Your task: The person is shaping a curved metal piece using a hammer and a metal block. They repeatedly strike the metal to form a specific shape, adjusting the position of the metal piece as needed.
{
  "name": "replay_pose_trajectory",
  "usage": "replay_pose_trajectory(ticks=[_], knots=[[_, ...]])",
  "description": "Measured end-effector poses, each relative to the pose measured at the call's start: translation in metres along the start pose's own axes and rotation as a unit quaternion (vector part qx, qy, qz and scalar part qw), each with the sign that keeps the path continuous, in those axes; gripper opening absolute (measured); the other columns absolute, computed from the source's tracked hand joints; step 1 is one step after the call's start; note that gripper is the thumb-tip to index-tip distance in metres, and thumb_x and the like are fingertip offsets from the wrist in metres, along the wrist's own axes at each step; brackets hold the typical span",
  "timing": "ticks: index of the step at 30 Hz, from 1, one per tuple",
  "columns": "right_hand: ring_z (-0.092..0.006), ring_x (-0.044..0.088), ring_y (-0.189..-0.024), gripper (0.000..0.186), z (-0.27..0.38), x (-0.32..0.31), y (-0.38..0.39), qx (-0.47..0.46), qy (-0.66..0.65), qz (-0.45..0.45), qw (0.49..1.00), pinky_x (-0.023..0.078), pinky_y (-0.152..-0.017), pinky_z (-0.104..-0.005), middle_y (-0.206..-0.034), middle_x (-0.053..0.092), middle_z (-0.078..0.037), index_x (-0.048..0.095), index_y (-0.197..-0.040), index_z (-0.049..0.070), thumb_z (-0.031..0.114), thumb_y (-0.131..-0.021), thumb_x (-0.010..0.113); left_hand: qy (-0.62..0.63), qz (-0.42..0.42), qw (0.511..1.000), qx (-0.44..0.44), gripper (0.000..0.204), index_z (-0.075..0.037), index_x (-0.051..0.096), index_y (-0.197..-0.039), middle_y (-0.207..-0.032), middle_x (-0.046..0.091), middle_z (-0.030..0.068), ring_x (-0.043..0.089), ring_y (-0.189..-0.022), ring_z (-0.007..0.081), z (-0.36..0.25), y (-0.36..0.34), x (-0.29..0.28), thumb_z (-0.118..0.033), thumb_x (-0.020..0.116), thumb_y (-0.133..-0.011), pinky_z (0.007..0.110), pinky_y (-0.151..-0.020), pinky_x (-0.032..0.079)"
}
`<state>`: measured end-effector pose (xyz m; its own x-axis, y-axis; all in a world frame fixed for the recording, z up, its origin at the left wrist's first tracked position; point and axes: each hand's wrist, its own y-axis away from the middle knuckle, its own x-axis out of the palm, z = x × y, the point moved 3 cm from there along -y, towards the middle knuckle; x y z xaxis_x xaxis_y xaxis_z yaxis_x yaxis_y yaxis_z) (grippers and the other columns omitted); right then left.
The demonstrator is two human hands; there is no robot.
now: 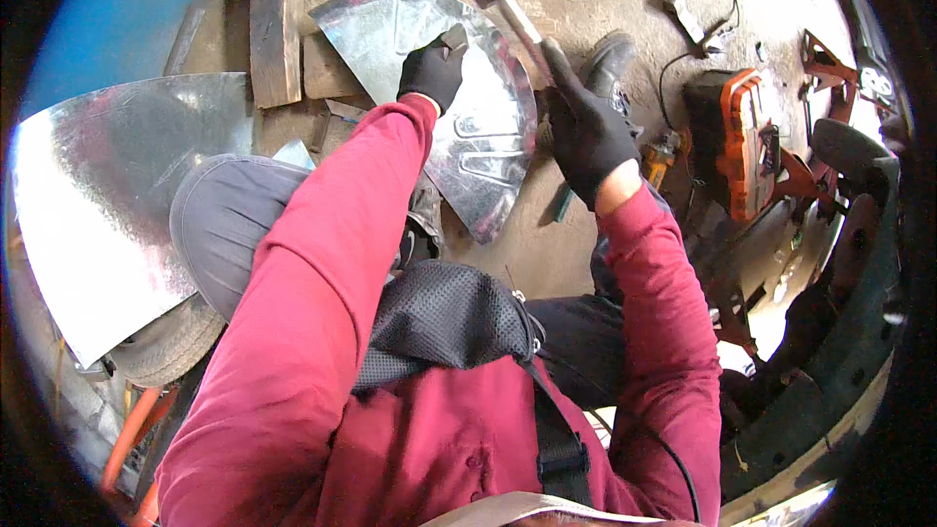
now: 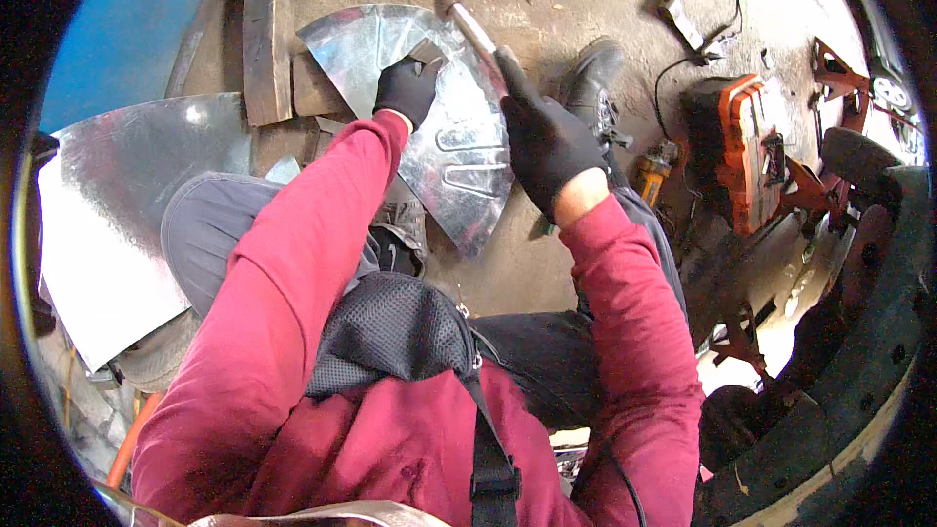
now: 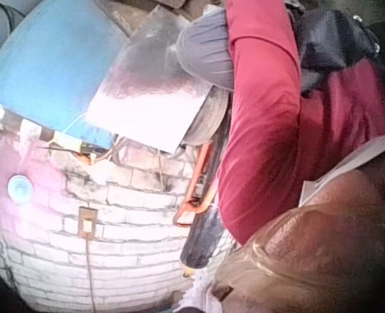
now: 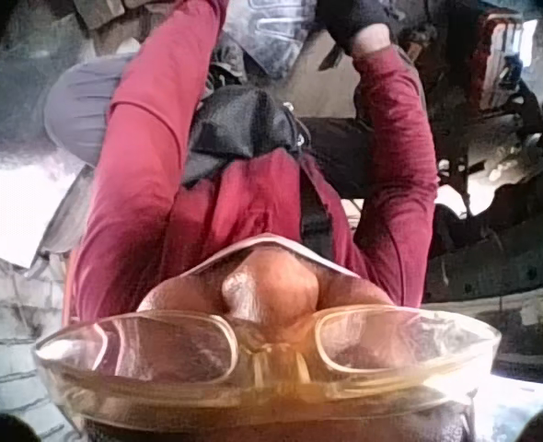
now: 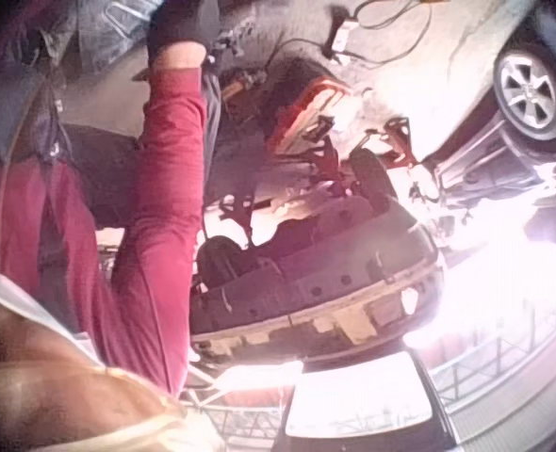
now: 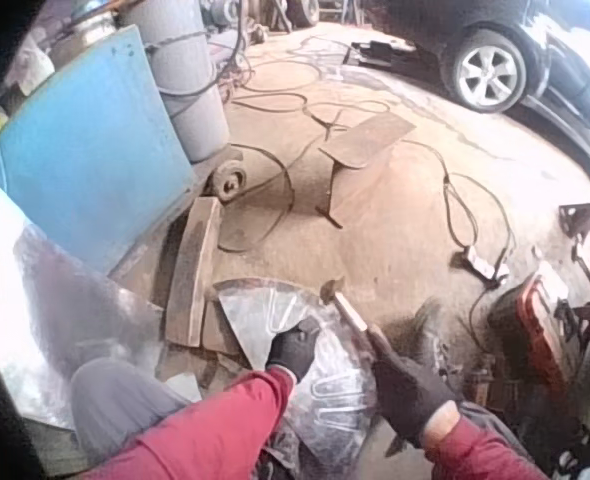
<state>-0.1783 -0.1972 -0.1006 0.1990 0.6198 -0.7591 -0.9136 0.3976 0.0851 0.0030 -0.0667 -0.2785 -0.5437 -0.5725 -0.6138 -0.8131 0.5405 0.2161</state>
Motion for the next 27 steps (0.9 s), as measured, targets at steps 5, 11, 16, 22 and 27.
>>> replay_pose_trajectory(ticks=[5, 11, 16, 22, 27], knots=[[-0.0457, 0.072, -0.087, 0.059, -0.001, -0.012, 0.016, 0.046, -0.045, 0.011, 0.998, 0.056, -0.077, -0.0475, -0.094, 0.070, -0.030, 0.043, -0.161, 0.018, 0.010, -0.105, 0.058, -0.001, 0.007, 0.998, -0.056, 0.039, -0.002, 0.074, -0.094, -0.090, 0.072, 0.0261, 0.071, -0.088, 0.0456, 0.012, 0.006, 0.010, -0.040, 0.067, -0.099, 0.049, -0.073, 0.056], [-0.0380, 0.076, -0.093, 0.058, 0.033, -0.042, -0.007, -0.130, -0.003, -0.130, 0.983, 0.057, -0.081, -0.0427, -0.115, 0.073, -0.026, 0.048, -0.158, 0.015, 0.007, -0.102, 0.064, 0.006, -0.004, 0.999, -0.036, 0.038, -0.002, 0.076, -0.100, -0.095, 0.074, 0.0242, 0.072, -0.091, 0.0434, 0.017, 0.003, 0.008, -0.040, 0.070, -0.098, 0.045, -0.076, 0.057], [-0.0390, 0.074, -0.089, 0.062, 0.006, -0.014, 0.001, -0.103, 0.085, -0.047, 0.990, 0.058, -0.078, -0.0486, -0.107, 0.073, -0.024, 0.042, -0.161, 0.018, 0.010, -0.102, 0.060, -0.092, 0.051, 0.994, -0.001, 0.032, -0.010, 0.075, -0.109, -0.100, 0.074, 0.0227, 0.072, -0.097, 0.0439, -0.010, 0.002, 0.016, -0.038, 0.060, -0.102, 0.050, -0.081, 0.057], [-0.0430, 0.071, -0.081, 0.070, -0.013, 0.014, 0.015, 0.044, 0.072, 0.099, 0.992, 0.055, -0.074, -0.0516, -0.092, 0.070, -0.027, 0.032, -0.165, 0.022, 0.010, -0.102, 0.058, -0.011, 0.024, 1.000, -0.004, 0.034, -0.013, 0.076, -0.116, -0.105, 0.075, 0.0213, 0.071, -0.101, 0.0440, -0.003, 0.007, 0.015, -0.039, 0.060, -0.102, 0.048, -0.083, 0.058], [-0.0472, 0.072, -0.082, 0.059, -0.005, -0.007, 0.014, 0.066, -0.036, 0.020, 0.997, 0.055, -0.073, -0.0509, -0.091, 0.069, -0.030, 0.039, -0.162, 0.023, 0.016, -0.107, 0.057, 0.022, 0.002, 0.999, -0.039, 0.036, -0.002, 0.076, -0.100, -0.098, 0.073, 0.0261, 0.071, -0.098, 0.0454, 0.019, -0.004, 0.012, -0.036, 0.067, -0.098, 0.048, -0.081, 0.057]])
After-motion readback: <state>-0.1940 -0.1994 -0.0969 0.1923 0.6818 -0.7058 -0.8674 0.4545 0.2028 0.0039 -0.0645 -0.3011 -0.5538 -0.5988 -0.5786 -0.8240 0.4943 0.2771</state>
